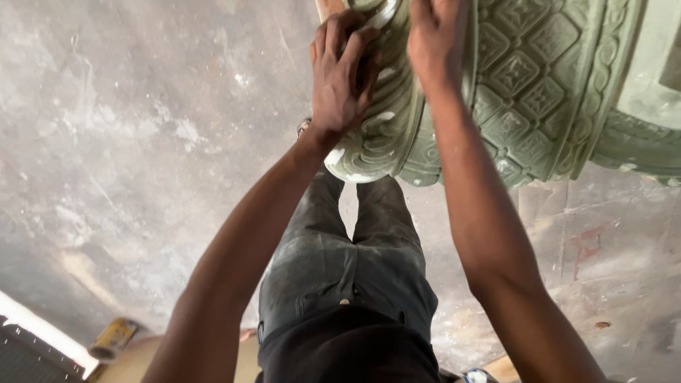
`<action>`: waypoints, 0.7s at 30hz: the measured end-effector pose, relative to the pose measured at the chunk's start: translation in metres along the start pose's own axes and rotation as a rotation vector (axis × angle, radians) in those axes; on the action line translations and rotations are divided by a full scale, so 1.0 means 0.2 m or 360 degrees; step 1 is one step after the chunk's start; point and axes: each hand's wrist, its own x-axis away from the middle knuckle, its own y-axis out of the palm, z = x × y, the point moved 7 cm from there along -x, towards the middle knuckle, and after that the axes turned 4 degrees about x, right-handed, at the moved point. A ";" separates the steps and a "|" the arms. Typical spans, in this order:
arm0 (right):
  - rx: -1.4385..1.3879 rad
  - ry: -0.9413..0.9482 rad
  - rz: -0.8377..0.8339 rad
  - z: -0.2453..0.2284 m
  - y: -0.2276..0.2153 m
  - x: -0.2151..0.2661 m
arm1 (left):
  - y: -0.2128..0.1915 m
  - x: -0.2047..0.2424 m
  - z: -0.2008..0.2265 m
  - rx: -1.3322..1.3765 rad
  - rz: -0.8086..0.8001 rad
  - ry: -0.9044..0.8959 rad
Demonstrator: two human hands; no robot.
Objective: The person sands the ornate, curved surface of a green furniture piece using a small piece of sandpaper held in their hands, covering different sections of the decorative pattern.
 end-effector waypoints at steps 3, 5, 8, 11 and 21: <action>-0.0273 -0.0454 0.0171 -0.02 -0.02 0.13 | -0.01 0.01 0.01 0.0030 -0.0003 0.0048; -0.0144 -0.0548 0.0426 0.02 0.06 0.66 | 0.00 0.00 0.00 0.0002 0.0015 0.0080; -0.0460 -0.0308 0.0345 0.06 0.14 1.20 | 0.02 -0.02 -0.01 -0.0005 0.0026 0.0066; -0.0434 -0.0401 0.0452 0.03 0.15 1.22 | 0.02 0.01 -0.03 0.0003 -0.0005 0.0010; -0.0063 -0.0304 0.0080 -0.38 0.00 -0.19 | -0.02 -0.03 -0.01 0.0043 -0.0066 -0.0093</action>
